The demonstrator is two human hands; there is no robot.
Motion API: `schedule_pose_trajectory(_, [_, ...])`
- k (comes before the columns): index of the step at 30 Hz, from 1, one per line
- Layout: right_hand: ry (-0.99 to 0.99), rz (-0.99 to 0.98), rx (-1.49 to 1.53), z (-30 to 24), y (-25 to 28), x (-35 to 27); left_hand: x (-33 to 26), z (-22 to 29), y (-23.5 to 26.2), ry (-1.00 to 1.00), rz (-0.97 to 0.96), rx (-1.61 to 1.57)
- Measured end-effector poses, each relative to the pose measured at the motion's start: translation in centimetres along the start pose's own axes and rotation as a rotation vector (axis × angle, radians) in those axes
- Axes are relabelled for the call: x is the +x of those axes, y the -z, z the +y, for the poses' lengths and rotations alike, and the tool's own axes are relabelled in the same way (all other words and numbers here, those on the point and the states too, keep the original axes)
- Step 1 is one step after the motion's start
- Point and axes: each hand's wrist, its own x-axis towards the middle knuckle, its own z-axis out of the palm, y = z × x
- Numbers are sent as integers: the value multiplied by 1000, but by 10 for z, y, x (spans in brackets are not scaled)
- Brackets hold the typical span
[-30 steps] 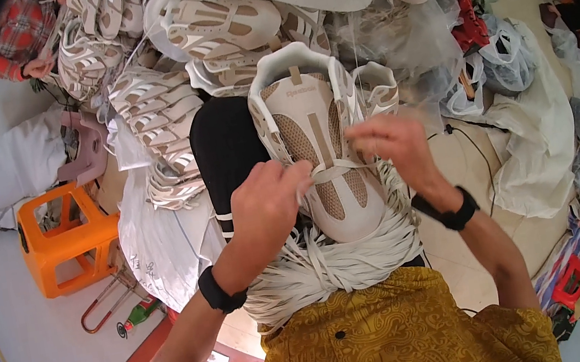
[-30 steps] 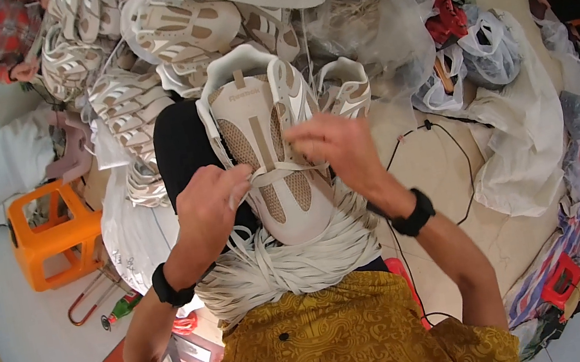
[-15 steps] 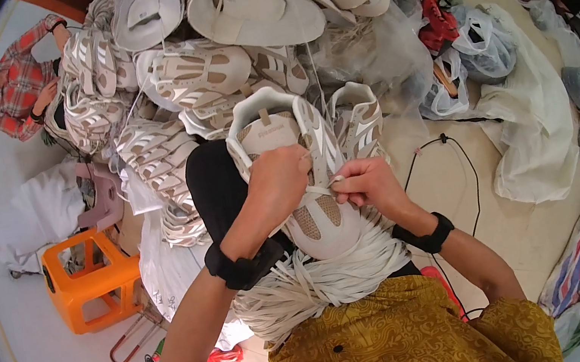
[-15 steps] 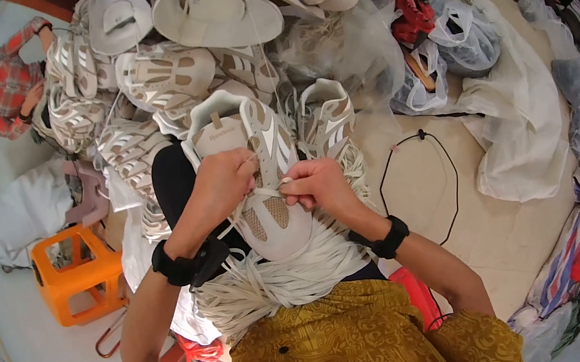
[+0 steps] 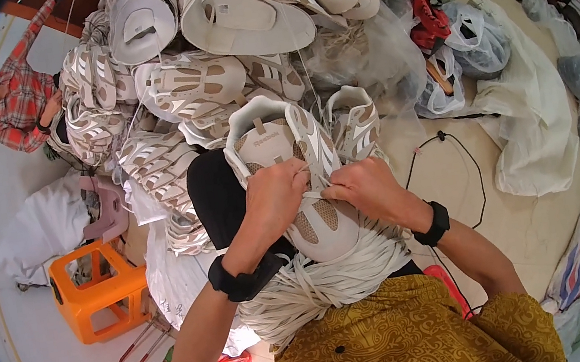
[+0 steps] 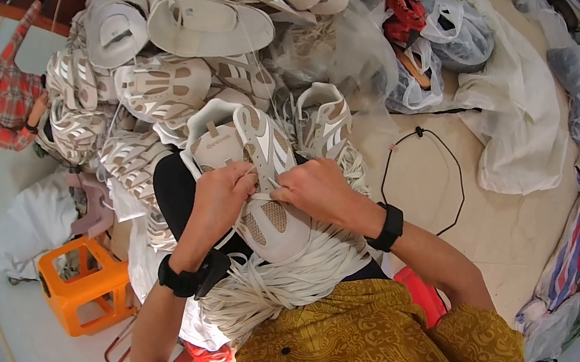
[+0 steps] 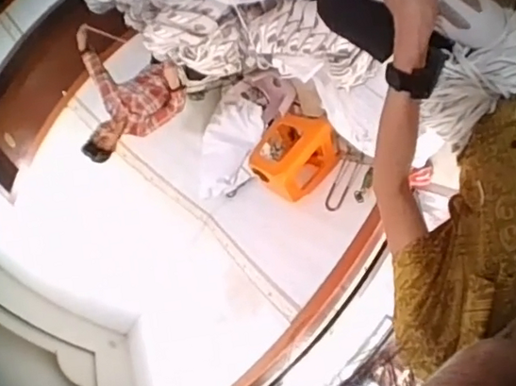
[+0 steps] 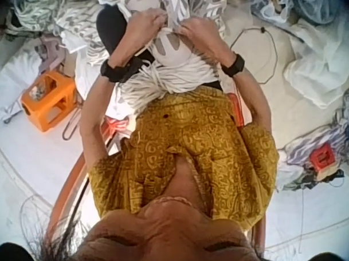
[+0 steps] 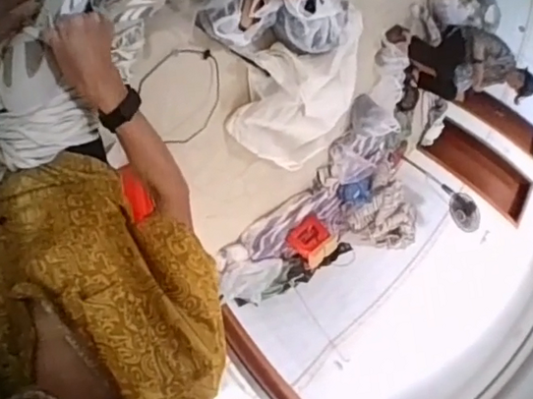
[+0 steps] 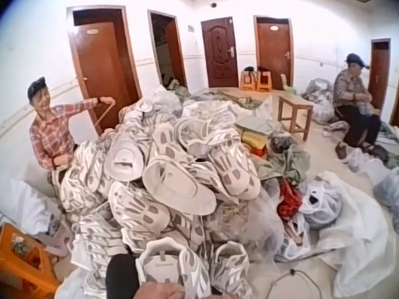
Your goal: Lacing and preparing a large batch of white shoes in a manufacturing environment.
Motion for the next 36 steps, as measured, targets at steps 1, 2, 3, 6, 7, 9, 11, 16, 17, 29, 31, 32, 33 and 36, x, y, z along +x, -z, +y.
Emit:
schedule_pose_trajectory(1, [-18, -87, -45, 1, 0, 1, 0, 1, 1, 10, -17, 24])
schedule_pose_trajectory(2, [-18, -89, -48, 0, 1, 2, 0, 0, 1, 9, -16, 21])
schedule_pose_trajectory(3, [-58, -105, -32, -1, 2, 3, 0, 0, 0, 1, -8, 15])
schedule_pose_trajectory(6, [-65, -128, -35, -2, 3, 4, -2, 1, 0, 0, 4, 2])
schedule_pose_trajectory(7, [-36, -132, -51, -2, 3, 5, -2, 1, 0, 4, 6, -2])
schedule_pose_trajectory(9, [2, -143, -54, -3, 6, 7, -2, 3, 1, 12, -7, -7])
schedule_pose_trajectory(11, [40, -152, -57, -3, 7, 10, -2, 3, 2, 19, -18, -10])
schedule_pose_trajectory(16, [-8, -239, 30, 3, 2, 14, -4, 3, 0, -21, 17, -17])
schedule_pose_trajectory(17, [-8, -239, 30, 3, 3, 16, -4, 3, 0, -21, 17, -18])
schedule_pose_trajectory(29, [97, -202, -7, 1, -2, 25, -7, 5, -8, -14, 20, -76])
schedule_pose_trajectory(31, [-53, -274, -255, -17, 10, 31, -7, 5, -6, -69, 42, -56])
schedule_pose_trajectory(32, [-55, -274, -256, -17, 9, 29, -7, 4, -6, -70, 41, -57])
schedule_pose_trajectory(33, [-48, -274, -255, -17, 7, 25, -8, 1, -7, -52, 5, -73])
schedule_pose_trajectory(36, [176, -203, -149, 5, 4, 19, -4, 0, -3, -51, -26, -106])
